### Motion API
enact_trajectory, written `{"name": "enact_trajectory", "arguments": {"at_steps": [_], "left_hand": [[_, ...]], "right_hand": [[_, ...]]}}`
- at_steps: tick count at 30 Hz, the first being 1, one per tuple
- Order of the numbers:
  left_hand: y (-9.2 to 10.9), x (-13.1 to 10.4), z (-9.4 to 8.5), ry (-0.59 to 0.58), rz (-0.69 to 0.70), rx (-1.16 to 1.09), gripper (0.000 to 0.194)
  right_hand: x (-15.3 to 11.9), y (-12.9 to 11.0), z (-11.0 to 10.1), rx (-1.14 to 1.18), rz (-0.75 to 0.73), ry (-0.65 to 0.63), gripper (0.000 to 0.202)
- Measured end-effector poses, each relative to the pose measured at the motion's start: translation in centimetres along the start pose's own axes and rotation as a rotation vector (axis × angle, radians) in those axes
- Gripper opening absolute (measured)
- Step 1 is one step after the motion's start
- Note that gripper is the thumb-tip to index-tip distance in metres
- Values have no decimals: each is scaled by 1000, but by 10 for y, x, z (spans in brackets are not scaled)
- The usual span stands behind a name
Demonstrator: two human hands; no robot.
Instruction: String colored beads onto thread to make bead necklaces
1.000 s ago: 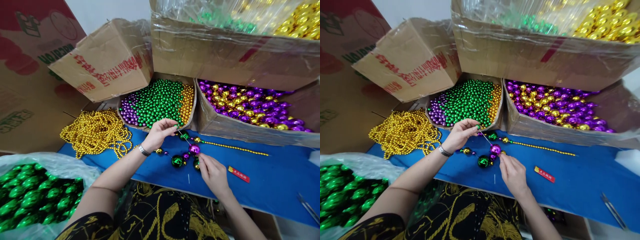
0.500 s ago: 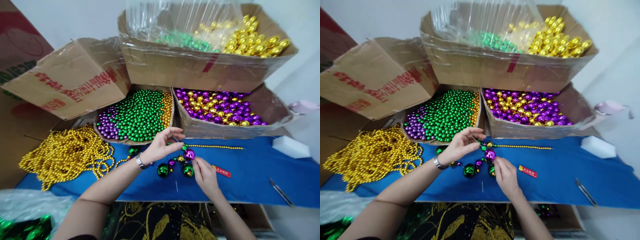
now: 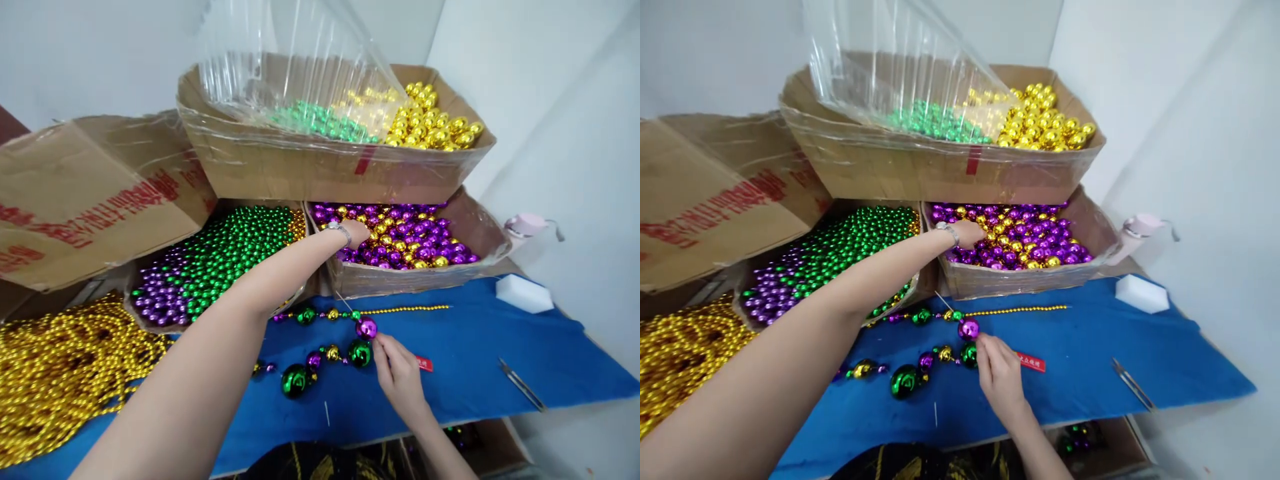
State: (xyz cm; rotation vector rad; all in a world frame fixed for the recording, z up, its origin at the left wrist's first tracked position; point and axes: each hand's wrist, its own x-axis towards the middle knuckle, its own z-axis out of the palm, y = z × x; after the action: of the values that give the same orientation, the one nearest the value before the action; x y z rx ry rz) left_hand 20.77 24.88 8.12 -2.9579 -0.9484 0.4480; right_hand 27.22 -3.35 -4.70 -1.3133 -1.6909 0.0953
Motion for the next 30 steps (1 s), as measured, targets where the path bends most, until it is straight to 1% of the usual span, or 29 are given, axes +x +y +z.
{"name": "enact_trajectory", "arguments": {"at_steps": [1,2,3,4,5,6,7,8,10,11,13,16,19,26,28,30], "left_hand": [[-2,-7,-2,40,23,-27,33],[-4,-18,-3,110,62,-93,33],[-6,-33,-3,207,115,-208,33],[-7,-51,-2,316,173,-376,35],[-6,-71,1,420,225,-588,37],[-4,-92,6,497,254,-824,39],[0,-113,13,528,258,-1058,41],[5,-133,21,535,239,-1278,42],[17,-167,42,529,175,-1641,41],[23,-179,52,529,134,-1776,40],[32,-197,72,547,61,-1950,39],[38,-211,91,607,-11,-2038,36],[40,-219,100,643,-53,-2036,33],[35,-231,105,669,-67,-1966,34],[34,-234,104,688,-67,-1882,33],[35,-238,102,684,-74,-1726,33]], "right_hand": [[1,0,-2,-2,1,7,15],[1,-1,-4,-4,3,16,15],[1,-1,-6,-6,6,24,15],[2,-3,-7,-8,7,31,14],[2,-4,-9,-10,7,36,14],[2,-6,-10,-11,5,39,14],[2,-7,-10,-13,0,42,13],[3,-9,-10,-15,-9,44,13],[4,-13,-8,-22,-39,36,13],[4,-15,-7,-26,-56,28,13],[5,-18,-4,-32,-84,8,13],[6,-22,0,-47,-103,-30,14],[5,-24,3,-56,-125,-62,16],[5,-28,6,-80,-171,-81,15],[5,-28,6,-96,-186,-83,16],[5,-27,7,-150,-227,-74,16]]}}
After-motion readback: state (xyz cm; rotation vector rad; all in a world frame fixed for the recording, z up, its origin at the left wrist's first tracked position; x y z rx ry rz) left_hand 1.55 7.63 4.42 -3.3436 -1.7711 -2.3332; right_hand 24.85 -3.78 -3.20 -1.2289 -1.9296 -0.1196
